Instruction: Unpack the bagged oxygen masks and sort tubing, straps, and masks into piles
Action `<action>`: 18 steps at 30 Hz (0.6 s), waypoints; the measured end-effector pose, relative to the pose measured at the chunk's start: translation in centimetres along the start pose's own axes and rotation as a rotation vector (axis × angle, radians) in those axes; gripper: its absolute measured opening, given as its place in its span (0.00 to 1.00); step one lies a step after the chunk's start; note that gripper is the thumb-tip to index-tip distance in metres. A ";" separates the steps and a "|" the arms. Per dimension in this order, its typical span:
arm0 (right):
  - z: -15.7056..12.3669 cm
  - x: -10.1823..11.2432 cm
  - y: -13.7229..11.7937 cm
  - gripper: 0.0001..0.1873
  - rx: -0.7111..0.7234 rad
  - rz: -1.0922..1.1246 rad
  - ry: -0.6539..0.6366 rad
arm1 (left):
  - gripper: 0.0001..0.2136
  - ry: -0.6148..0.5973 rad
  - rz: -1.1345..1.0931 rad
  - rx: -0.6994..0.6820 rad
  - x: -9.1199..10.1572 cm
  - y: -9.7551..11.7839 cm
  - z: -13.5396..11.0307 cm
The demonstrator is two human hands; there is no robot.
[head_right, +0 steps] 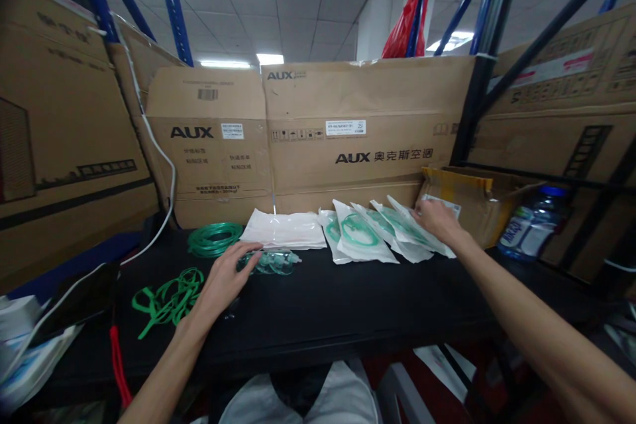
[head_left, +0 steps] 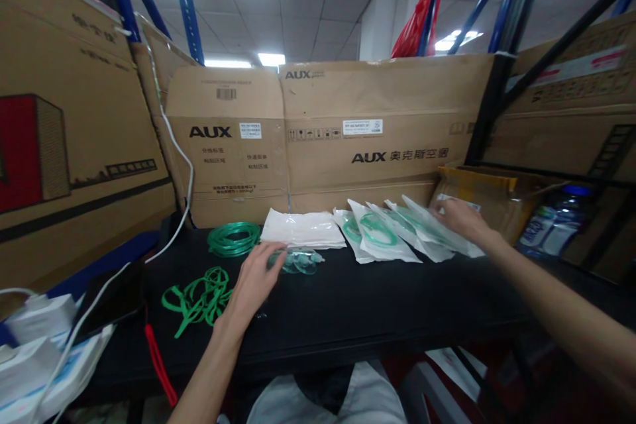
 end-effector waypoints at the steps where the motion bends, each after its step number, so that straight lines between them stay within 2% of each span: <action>1: 0.0 -0.3 0.9 0.12 -0.042 -0.039 -0.041 | 0.10 0.000 -0.002 0.000 0.0 0.0 0.0; 6: -0.3 -1.9 2.5 0.12 -0.193 -0.170 -0.213 | 0.10 0.004 -0.017 -0.004 0.1 0.1 0.0; 9: 0.1 -1.4 2.3 0.12 -0.230 -0.203 -0.226 | 0.10 0.025 -0.026 0.004 0.3 0.1 0.1; 11: 0.9 0.0 1.9 0.13 -0.239 -0.212 -0.195 | 0.10 0.048 -0.034 0.014 0.6 0.0 0.1; 15: 2.9 4.1 0.2 0.13 -0.199 -0.175 -0.088 | 0.10 0.111 -0.055 0.047 1.5 0.1 0.3; 18: 4.1 7.1 -2.2 0.12 -0.123 -0.089 0.021 | 0.12 0.137 -0.092 0.086 1.9 1.7 0.9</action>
Point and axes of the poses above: each hand's wrist, its own z-axis towards the middle knuckle, its own x-axis out of the back of the hand, y = z × x, the point moved 5 cm from there along z, towards the middle knuckle, and after that the axes turned 10 degrees about z, right-handed, at the moved point
